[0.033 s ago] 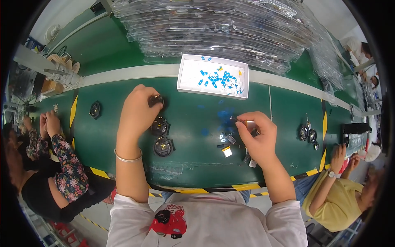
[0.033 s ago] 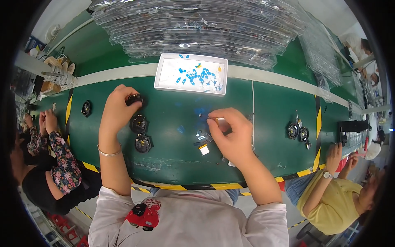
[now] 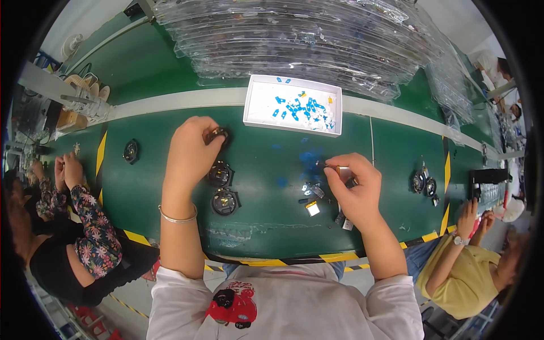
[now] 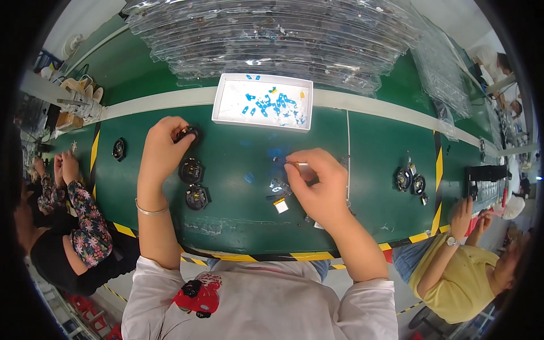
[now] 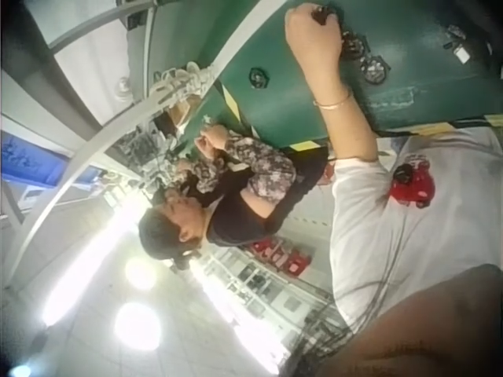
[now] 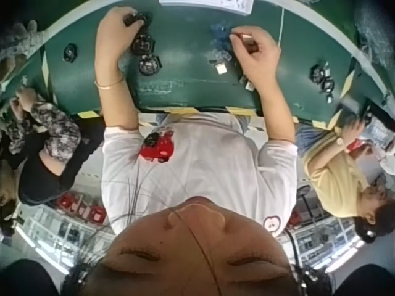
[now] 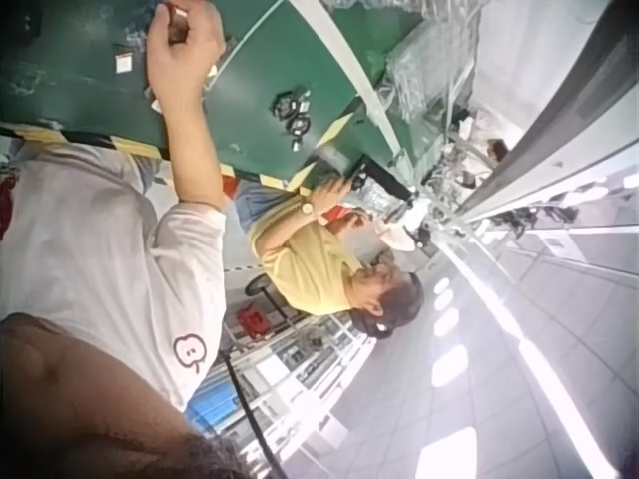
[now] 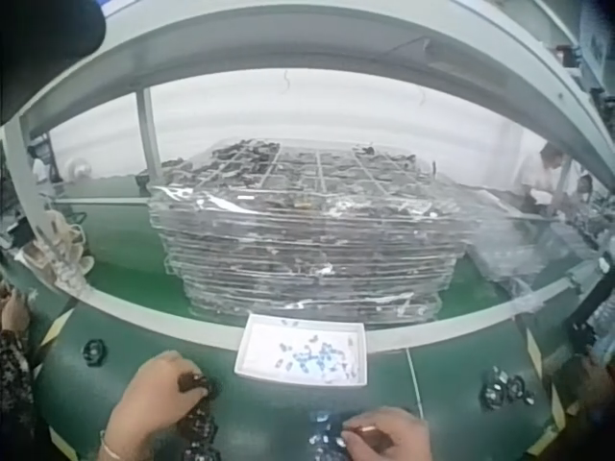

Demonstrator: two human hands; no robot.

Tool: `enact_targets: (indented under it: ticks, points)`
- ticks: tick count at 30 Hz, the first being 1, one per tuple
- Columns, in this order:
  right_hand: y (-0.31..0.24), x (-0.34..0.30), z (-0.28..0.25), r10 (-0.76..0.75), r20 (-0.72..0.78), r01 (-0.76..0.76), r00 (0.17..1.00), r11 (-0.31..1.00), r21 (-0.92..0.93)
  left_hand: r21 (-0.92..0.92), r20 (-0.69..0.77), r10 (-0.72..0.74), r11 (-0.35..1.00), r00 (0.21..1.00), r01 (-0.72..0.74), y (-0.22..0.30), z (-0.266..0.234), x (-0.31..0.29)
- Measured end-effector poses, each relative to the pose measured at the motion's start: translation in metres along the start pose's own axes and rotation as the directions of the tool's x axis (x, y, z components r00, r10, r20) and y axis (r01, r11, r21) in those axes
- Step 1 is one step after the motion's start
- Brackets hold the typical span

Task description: The person assembles small electronic components, wires, and batteries into plastic housings by hand.

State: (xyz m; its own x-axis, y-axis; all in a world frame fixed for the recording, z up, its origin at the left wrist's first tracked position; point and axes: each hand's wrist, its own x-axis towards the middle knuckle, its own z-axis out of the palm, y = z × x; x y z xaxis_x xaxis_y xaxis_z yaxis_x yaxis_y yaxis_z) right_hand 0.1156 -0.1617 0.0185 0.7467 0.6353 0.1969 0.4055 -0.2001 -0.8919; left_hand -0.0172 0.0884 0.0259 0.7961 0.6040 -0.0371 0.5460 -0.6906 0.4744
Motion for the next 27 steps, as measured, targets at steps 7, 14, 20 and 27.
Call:
enact_targets:
  ticks: [7, 14, 20, 27]
  points:
    - [-0.005, -0.002, -0.005, -0.255, -0.027, 0.25, 0.967, 0.961, -0.115, -0.95, 0.276, 0.163, 0.196, 0.947, 0.243, 0.063, 0.035, -0.024]
    - [-0.011, -0.003, -0.003, -0.384, -0.063, 0.369, 0.921, 0.914, -0.167, -0.964, 0.256, 0.252, 0.144, 0.933, 0.225, 0.082, 0.059, -0.043]
    - [-0.012, -0.003, 0.0, -0.457, -0.029, 0.434, 0.889, 0.861, -0.266, -0.98, 0.171, 0.279, 0.15, 0.945, 0.133, 0.083, 0.065, -0.048]
    - [-0.012, -0.006, 0.005, -0.462, -0.024, 0.428, 0.887, 0.84, -0.334, -0.988, 0.104, 0.307, 0.141, 0.946, 0.063, 0.087, 0.067, -0.055]
